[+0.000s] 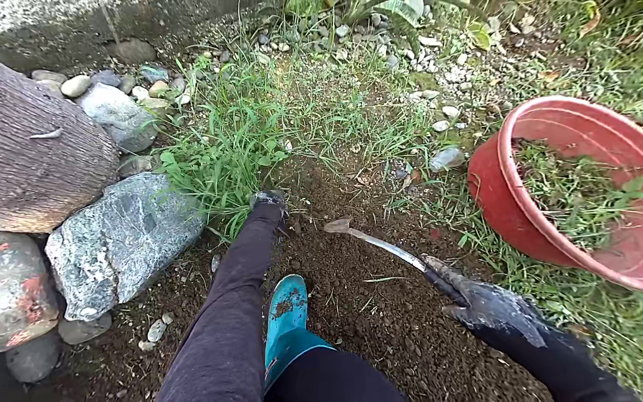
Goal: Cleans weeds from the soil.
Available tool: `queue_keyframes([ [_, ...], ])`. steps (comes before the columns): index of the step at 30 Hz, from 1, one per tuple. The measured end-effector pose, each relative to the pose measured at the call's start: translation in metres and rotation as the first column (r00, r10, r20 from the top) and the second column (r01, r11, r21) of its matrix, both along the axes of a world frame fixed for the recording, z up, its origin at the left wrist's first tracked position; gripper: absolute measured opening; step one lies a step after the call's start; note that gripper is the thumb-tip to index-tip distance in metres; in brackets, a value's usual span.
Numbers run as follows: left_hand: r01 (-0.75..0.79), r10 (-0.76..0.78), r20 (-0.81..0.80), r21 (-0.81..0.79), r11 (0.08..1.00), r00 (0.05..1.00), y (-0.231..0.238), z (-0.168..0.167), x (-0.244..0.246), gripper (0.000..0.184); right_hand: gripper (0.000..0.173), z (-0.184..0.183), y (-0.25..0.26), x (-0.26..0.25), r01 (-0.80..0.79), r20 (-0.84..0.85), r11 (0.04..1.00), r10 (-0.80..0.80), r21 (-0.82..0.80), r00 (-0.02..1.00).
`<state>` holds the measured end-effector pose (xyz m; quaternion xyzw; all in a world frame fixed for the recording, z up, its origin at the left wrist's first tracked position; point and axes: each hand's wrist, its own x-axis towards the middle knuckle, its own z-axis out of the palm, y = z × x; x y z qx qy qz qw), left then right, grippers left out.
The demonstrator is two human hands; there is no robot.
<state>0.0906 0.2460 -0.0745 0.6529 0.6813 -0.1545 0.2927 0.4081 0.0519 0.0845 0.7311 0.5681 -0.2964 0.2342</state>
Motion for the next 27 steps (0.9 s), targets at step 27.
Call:
queue_keyframes([
  [27,0.026,-0.02,0.087,-0.068,0.997,0.996,-0.179,0.033,-0.122,0.047,0.081,-0.069,0.01,-0.112,0.711,-0.777,0.701,-0.478,-0.056,0.41],
])
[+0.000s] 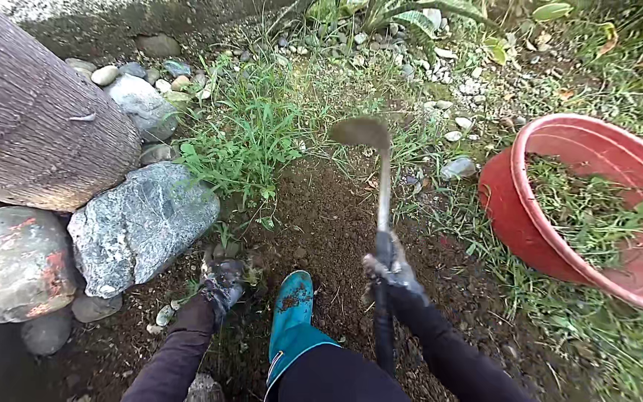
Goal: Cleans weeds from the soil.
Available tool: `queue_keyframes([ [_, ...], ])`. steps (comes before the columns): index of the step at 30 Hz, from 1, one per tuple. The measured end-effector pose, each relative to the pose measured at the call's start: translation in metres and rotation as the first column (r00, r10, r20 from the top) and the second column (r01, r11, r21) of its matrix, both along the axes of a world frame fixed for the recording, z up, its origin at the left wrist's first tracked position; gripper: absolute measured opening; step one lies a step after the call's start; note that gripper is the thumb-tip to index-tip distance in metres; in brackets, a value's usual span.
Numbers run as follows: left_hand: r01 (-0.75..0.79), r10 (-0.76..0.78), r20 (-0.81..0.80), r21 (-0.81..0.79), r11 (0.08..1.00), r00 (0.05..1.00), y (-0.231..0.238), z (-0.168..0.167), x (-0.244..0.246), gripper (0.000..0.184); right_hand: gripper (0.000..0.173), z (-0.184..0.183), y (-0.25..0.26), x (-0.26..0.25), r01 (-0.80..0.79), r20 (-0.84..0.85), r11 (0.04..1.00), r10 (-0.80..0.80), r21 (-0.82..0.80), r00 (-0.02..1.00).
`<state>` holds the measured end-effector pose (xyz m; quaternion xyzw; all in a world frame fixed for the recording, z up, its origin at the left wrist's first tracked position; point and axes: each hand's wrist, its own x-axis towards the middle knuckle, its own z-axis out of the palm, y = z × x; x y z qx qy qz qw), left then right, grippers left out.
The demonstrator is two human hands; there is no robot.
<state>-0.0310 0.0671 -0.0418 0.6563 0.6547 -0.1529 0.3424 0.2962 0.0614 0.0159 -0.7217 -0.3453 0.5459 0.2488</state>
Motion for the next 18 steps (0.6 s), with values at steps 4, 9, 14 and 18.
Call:
queue_keyframes([
  [4,0.143,-0.119,0.235,-0.087,0.986,0.965,-0.001,0.0,0.012,0.045,0.074,-0.031,-0.024,0.027,-0.146,-0.039,0.92,0.142,-0.364,0.989],
  [9,0.195,-0.195,0.254,0.025,0.98,0.947,0.026,-0.006,0.056,0.042,0.097,0.017,0.019,0.048,0.032,0.065,0.995,-0.025,-0.099,0.998],
  [14,0.274,-0.29,0.114,0.133,0.952,0.95,0.124,-0.007,0.1,0.07,0.079,-0.019,0.034,-0.016,0.152,-0.097,0.986,-0.146,0.063,0.985],
  [18,-0.061,0.043,0.158,0.111,0.992,0.987,0.179,0.013,0.105,0.057,0.1,-0.034,0.025,-0.024,-0.17,-0.005,0.952,0.174,-0.254,0.985],
])
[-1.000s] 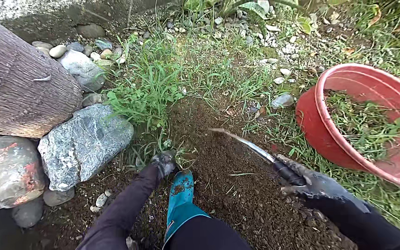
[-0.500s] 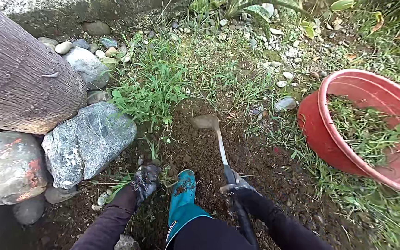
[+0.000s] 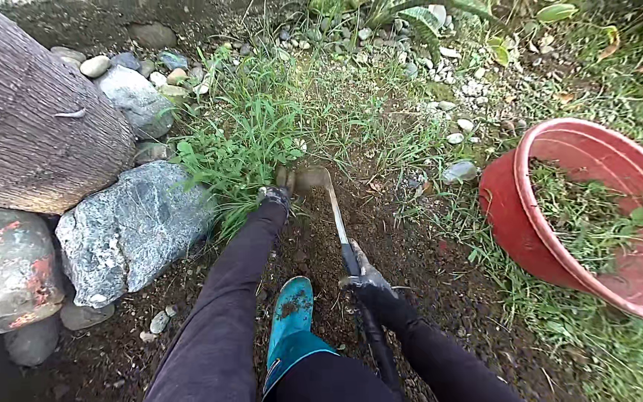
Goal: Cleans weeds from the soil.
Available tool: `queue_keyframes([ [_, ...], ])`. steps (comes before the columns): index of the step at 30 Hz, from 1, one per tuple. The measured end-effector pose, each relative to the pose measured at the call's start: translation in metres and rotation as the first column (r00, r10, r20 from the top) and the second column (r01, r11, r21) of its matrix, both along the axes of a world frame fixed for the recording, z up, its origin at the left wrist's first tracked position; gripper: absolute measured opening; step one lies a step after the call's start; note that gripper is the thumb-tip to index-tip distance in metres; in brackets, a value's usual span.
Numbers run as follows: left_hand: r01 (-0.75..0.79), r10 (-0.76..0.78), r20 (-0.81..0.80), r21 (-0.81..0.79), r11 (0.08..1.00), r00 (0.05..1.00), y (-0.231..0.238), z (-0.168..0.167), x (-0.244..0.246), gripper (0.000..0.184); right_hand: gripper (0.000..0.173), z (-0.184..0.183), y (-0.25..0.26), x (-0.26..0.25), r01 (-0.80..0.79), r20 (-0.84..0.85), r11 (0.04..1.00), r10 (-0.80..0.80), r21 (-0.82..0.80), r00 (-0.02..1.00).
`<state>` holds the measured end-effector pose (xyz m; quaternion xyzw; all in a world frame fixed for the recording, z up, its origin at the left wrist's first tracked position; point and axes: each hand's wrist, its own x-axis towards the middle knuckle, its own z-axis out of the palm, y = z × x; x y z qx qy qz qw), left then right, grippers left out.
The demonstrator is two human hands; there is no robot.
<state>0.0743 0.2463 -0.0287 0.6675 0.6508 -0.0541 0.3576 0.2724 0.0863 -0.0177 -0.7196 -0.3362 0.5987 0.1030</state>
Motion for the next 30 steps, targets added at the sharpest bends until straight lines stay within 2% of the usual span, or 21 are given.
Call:
queue_keyframes([
  [2,-0.142,0.12,-0.144,-0.154,0.978,0.982,0.011,0.018,-0.006,0.057,0.098,0.012,0.005,0.009,0.073,-0.032,0.996,-0.072,0.042,0.997],
  [3,-0.132,0.093,-0.205,-0.184,0.974,0.974,0.011,0.01,-0.013,0.057,0.095,0.017,0.008,0.012,0.153,-0.071,0.985,-0.148,0.081,0.986],
  [5,-0.147,0.136,-0.208,-0.042,0.988,0.969,0.003,-0.04,-0.024,0.044,0.077,0.021,0.015,0.009,0.345,-0.145,0.921,-0.322,0.183,0.936],
  [6,-0.164,0.164,-0.186,0.019,0.986,0.969,-0.002,-0.058,-0.026,0.038,0.072,0.021,0.018,0.001,0.415,-0.173,0.881,-0.383,0.226,0.907],
  [7,-0.169,0.173,-0.17,0.04,0.985,0.97,-0.004,-0.065,-0.026,0.035,0.075,0.018,0.021,-0.008,0.453,-0.192,0.854,-0.414,0.257,0.89],
  [8,-0.168,0.171,-0.166,0.034,0.985,0.971,-0.003,-0.063,-0.027,0.033,0.081,0.012,0.02,-0.016,0.444,-0.193,0.859,-0.404,0.257,0.894],
  [9,-0.161,0.162,-0.171,0.017,0.987,0.972,-0.002,-0.06,-0.028,0.032,0.086,0.004,0.015,-0.019,0.369,-0.158,0.902,-0.34,0.224,0.927],
  [11,-0.139,0.133,-0.2,-0.015,0.99,0.971,-0.001,-0.054,-0.03,0.03,0.094,-0.009,-0.002,-0.009,0.078,-0.057,0.994,-0.074,0.072,0.996],
  [12,-0.122,0.116,-0.202,-0.02,0.992,0.973,0.0,-0.053,-0.033,0.031,0.098,-0.012,-0.007,-0.001,-0.024,-0.03,1.0,0.024,-0.002,0.999],
  [13,-0.103,0.094,-0.198,-0.036,0.994,0.976,-0.003,-0.051,-0.036,0.032,0.099,-0.009,-0.009,0.006,-0.057,-0.022,0.998,0.056,-0.033,0.998],
  [15,-0.066,0.056,-0.181,-0.054,0.996,0.982,-0.022,-0.049,-0.048,0.034,0.099,0.003,-0.001,0.013,-0.033,-0.038,0.999,0.034,0.015,0.999],
  [17,-0.021,0.008,-0.135,-0.092,0.996,0.991,-0.052,-0.046,-0.059,0.041,0.098,0.012,0.009,0.011,0.119,-0.072,0.987,-0.111,0.111,0.991],
  [19,0.059,-0.074,-0.106,-0.14,0.988,0.992,-0.086,-0.04,-0.065,0.044,0.081,0.012,0.013,-0.007,0.288,-0.132,0.939,-0.266,0.188,0.955],
  [20,0.119,-0.133,-0.079,-0.167,0.979,0.988,-0.105,-0.034,-0.067,0.044,0.077,0.009,0.01,-0.017,0.323,-0.17,0.924,-0.292,0.203,0.941],
  [21,0.172,-0.182,-0.036,-0.188,0.967,0.983,-0.123,-0.027,-0.069,0.041,0.084,0.004,0.004,-0.023,0.295,-0.184,0.938,-0.261,0.184,0.947],
  [23,0.265,-0.268,0.019,-0.225,0.938,0.963,-0.146,-0.012,-0.072,0.036,0.088,-0.01,-0.014,-0.017,0.027,-0.095,0.998,-0.022,0.055,0.995],
  [24,0.285,-0.291,0.009,-0.224,0.932,0.957,-0.149,-0.006,-0.073,0.036,0.093,-0.015,-0.023,-0.009,-0.101,-0.067,0.995,0.099,-0.023,0.993],
  [26,0.29,-0.317,-0.104,-0.217,0.932,0.943,-0.139,0.003,-0.071,0.039,0.104,-0.017,-0.03,0.007,-0.211,-0.04,0.975,0.209,-0.063,0.977],
  [28,0.241,-0.286,-0.219,-0.213,0.947,0.933,-0.115,0.003,-0.066,0.042,0.104,-0.007,-0.026,0.014,-0.16,-0.024,0.987,0.16,0.003,0.987],
  [30,0.143,-0.19,-0.279,-0.181,0.973,0.941,-0.087,-0.009,-0.062,0.041,0.098,0.003,-0.016,0.003,0.027,-0.033,0.995,-0.023,0.097,0.999],
])
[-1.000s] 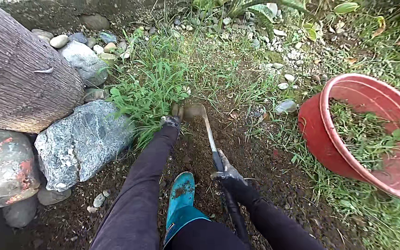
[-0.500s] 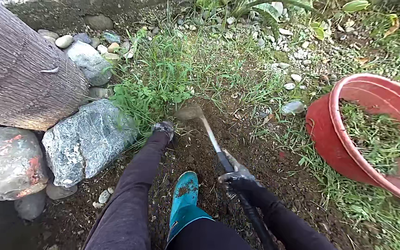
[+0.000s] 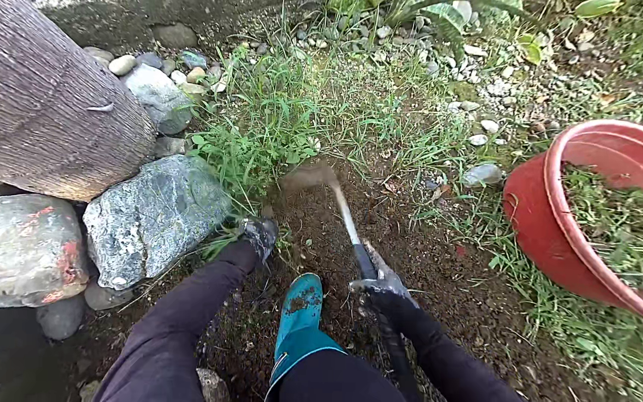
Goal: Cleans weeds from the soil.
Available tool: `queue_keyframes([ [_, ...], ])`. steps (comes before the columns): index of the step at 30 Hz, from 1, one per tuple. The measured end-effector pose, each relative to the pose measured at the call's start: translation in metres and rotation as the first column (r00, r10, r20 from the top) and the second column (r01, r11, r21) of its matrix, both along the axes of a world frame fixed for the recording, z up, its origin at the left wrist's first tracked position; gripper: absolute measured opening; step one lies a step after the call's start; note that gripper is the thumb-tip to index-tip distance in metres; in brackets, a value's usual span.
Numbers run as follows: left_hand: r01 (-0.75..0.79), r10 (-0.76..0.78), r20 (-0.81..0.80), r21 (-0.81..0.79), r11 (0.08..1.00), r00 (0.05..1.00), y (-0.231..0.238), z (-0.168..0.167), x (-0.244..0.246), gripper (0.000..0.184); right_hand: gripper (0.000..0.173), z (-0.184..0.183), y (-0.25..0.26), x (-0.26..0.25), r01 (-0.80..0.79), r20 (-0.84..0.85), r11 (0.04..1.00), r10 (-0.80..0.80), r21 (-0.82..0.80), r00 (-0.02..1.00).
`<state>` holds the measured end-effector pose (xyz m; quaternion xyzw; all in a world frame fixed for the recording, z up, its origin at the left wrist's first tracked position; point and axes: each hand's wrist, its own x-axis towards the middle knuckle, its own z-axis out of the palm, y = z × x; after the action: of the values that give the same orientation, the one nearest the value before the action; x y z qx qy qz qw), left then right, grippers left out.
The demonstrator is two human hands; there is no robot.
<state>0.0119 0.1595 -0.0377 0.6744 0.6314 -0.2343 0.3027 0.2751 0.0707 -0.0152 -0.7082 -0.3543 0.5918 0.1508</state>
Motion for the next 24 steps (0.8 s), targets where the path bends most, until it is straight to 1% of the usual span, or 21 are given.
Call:
queue_keyframes([
  [2,-0.113,0.112,0.022,0.051,0.992,0.993,0.021,-0.017,0.002,0.044,0.088,0.0,0.003,-0.024,0.186,-0.05,0.981,-0.184,0.054,0.982],
  [3,-0.164,0.16,0.059,0.076,0.984,0.985,0.032,-0.024,0.003,0.05,0.091,-0.005,0.003,-0.034,0.214,-0.08,0.975,-0.209,0.058,0.975],
  [4,-0.218,0.205,0.121,0.112,0.969,0.971,0.043,-0.032,0.005,0.053,0.092,-0.015,0.001,-0.04,0.166,-0.072,0.986,-0.163,0.035,0.984],
  [5,-0.257,0.224,0.185,0.179,0.95,0.957,0.051,-0.041,0.007,0.054,0.091,-0.023,-0.003,-0.042,0.067,-0.038,0.998,-0.067,-0.022,0.997],
  [6,-0.278,0.197,0.273,0.297,0.914,0.942,0.058,-0.051,0.011,0.052,0.092,-0.028,-0.007,-0.042,-0.04,-0.011,0.995,0.039,-0.086,0.999],
  [7,-0.341,0.178,0.41,0.369,0.865,0.894,0.068,-0.059,0.015,0.049,0.091,-0.031,-0.008,-0.038,-0.108,-0.002,0.986,0.109,-0.127,0.994],
  [8,-0.382,0.242,0.489,0.211,0.9,0.838,0.084,-0.039,0.015,0.051,0.086,-0.029,-0.008,-0.033,-0.128,-0.013,0.983,0.128,-0.135,0.992],
  [9,-0.431,0.335,0.505,0.083,0.898,0.795,0.098,-0.025,0.012,0.053,0.086,-0.028,-0.007,-0.029,-0.068,-0.039,0.991,0.064,-0.113,0.997],
  [10,-0.515,0.418,0.524,0.047,0.856,0.742,0.11,-0.03,0.007,0.053,0.092,-0.024,-0.003,-0.028,0.042,-0.087,0.995,-0.05,-0.088,0.995],
  [11,-0.584,0.46,0.531,0.082,0.808,0.712,0.121,-0.048,0.001,0.052,0.093,-0.02,0.002,-0.029,0.179,-0.131,0.982,-0.185,-0.053,0.974],
  [13,-0.718,0.561,0.546,0.112,0.687,0.622,0.134,-0.073,-0.009,0.05,0.083,-0.009,0.015,-0.037,0.377,-0.181,0.925,-0.362,0.052,0.914],
  [14,-0.747,0.621,0.495,0.092,0.659,0.608,0.133,-0.072,-0.014,0.051,0.073,-0.007,0.02,-0.044,0.42,-0.185,0.903,-0.399,0.092,0.898],
  [15,-0.699,0.646,0.355,0.03,0.715,0.676,0.13,-0.056,-0.019,0.054,0.072,-0.008,0.023,-0.049,0.404,-0.169,0.907,-0.383,0.119,0.908],
  [16,-0.651,0.631,0.228,0.018,0.759,0.742,0.127,-0.049,-0.02,0.056,0.073,-0.014,0.023,-0.05,0.311,-0.117,0.943,-0.298,0.121,0.947],
  [17,-0.541,0.534,0.096,0.065,0.839,0.84,0.12,-0.047,-0.019,0.058,0.07,-0.023,0.021,-0.047,0.144,-0.038,0.987,-0.141,0.068,0.989],
  [18,-0.447,0.448,0.02,0.12,0.886,0.894,0.112,-0.052,-0.017,0.055,0.073,-0.029,0.019,-0.043,-0.028,0.019,0.999,0.029,-0.022,0.999],
  [19,-0.386,0.392,-0.008,0.162,0.908,0.92,0.102,-0.057,-0.015,0.045,0.085,-0.032,0.018,-0.039,-0.123,0.027,0.989,0.125,-0.079,0.992],
  [20,-0.361,0.369,-0.005,0.186,0.914,0.93,0.096,-0.061,-0.016,0.039,0.091,-0.032,0.018,-0.035,-0.147,0.01,0.985,0.148,-0.095,0.989],
  [21,-0.355,0.361,0.011,0.197,0.914,0.933,0.093,-0.064,-0.019,0.037,0.095,-0.028,0.021,-0.031,-0.115,-0.021,0.99,0.114,-0.084,0.993],
  [22,-0.349,0.351,0.02,0.19,0.918,0.936,0.09,-0.067,-0.021,0.037,0.099,-0.022,0.024,-0.029,-0.056,-0.058,0.997,0.052,-0.062,0.997],
  [24,-0.315,0.319,0.007,0.181,0.932,0.948,0.088,-0.071,-0.02,0.038,0.094,-0.013,0.03,-0.029,0.113,-0.114,0.994,-0.112,-0.003,0.987],
])
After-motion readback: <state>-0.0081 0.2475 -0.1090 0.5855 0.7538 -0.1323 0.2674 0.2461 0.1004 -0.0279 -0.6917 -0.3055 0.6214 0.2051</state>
